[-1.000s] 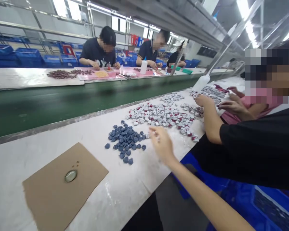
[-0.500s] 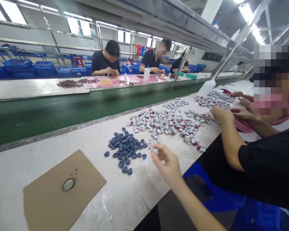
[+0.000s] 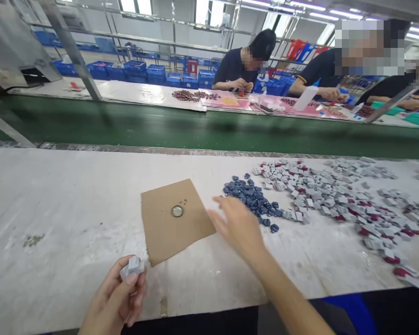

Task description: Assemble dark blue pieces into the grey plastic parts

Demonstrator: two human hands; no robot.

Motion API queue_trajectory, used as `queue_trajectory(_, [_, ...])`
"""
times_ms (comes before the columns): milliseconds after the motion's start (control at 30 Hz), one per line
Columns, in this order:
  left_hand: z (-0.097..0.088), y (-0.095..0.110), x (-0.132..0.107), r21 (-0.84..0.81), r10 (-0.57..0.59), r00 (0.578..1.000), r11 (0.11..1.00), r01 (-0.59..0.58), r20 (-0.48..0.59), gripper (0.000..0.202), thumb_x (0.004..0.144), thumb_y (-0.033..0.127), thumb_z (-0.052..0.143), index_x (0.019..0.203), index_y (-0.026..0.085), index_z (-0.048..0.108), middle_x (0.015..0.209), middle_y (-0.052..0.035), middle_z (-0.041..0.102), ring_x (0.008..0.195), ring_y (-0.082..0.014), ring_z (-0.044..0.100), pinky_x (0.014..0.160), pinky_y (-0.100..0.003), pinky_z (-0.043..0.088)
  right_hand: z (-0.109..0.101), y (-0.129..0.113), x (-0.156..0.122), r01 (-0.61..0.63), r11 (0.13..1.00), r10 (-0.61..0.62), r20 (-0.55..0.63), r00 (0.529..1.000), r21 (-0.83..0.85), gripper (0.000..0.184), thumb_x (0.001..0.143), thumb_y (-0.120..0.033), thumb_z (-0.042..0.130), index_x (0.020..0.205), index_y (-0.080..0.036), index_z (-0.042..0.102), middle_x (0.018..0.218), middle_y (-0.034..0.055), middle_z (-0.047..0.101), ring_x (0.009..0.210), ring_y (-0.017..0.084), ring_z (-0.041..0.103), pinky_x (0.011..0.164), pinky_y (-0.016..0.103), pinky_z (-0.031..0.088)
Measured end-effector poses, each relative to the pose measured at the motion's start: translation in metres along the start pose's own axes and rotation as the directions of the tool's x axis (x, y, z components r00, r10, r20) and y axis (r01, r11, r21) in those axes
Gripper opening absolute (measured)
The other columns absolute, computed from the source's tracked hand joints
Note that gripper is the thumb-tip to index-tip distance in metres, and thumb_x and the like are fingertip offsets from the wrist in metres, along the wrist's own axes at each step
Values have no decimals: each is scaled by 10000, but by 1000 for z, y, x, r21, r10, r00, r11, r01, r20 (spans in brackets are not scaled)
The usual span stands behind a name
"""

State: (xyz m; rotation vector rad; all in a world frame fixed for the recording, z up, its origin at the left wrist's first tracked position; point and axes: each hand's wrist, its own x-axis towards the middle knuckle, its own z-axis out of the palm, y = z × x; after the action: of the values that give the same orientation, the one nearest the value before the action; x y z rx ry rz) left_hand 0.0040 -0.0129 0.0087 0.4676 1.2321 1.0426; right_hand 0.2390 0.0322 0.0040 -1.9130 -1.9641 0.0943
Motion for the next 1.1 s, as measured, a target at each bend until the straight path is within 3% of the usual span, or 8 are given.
queue_trajectory(133, [-12,0,7,-191,-147,989,970,150,32,481,514,421,773,849,203,504,498,49,540,388,-93,414,235,-123,273,10,42,38,103,984,-87,110,990,-149,276,831,-349,490,1020,-204,630,890,92,630,875,262,569,560,298,439])
queue_trajectory(233, [-12,1,5,-119,-71,998,990,70,0,534,600,437,739,1012,152,555,556,8,573,470,-118,458,286,-159,356,15,45,48,182,973,-152,193,969,-144,208,818,-277,469,899,-214,649,812,67,639,819,228,591,553,278,433])
queue_trajectory(333, [-11,3,0,-92,32,999,995,-33,-11,553,636,408,748,1078,125,575,636,-33,637,534,-126,511,373,-183,422,15,35,49,164,980,-141,187,972,-109,200,792,-243,443,838,-186,629,779,78,628,728,219,591,540,289,419])
queue_trajectory(533, [-13,7,-4,-178,37,998,984,-29,44,279,599,307,799,807,162,683,734,-68,710,654,-158,639,522,-205,503,10,-4,40,53,983,-90,212,973,173,179,809,-253,402,778,-204,572,596,3,539,497,136,469,483,268,371])
queue_trajectory(633, [-15,7,-3,-160,66,998,985,-61,24,284,569,343,811,793,194,722,912,-57,689,825,-167,620,655,-206,518,11,-27,34,-100,881,-44,290,956,463,243,840,-294,354,691,-204,524,505,-33,409,447,112,388,431,245,320])
queue_trajectory(733, [-16,10,-4,-147,-3,1000,989,1,-12,298,560,378,812,786,201,733,812,-23,656,706,-112,569,526,-140,471,14,-42,31,-182,793,-26,331,943,581,299,864,-356,330,667,-200,491,505,-45,350,426,95,358,399,228,301])
queue_trajectory(900, [-16,14,-7,-228,-21,999,974,13,-29,256,609,382,783,735,188,673,615,24,612,600,-100,549,473,-149,479,12,-55,31,-385,590,45,447,893,710,269,799,-418,499,733,-175,591,541,-9,491,426,90,443,369,210,327])
queue_trajectory(1100, [-19,8,-2,-240,43,998,970,-31,48,244,706,212,715,692,176,474,884,-70,710,804,-161,662,612,-193,523,13,-62,25,-385,617,-6,494,870,686,292,760,-450,572,841,-179,648,579,34,598,414,114,508,361,237,401])
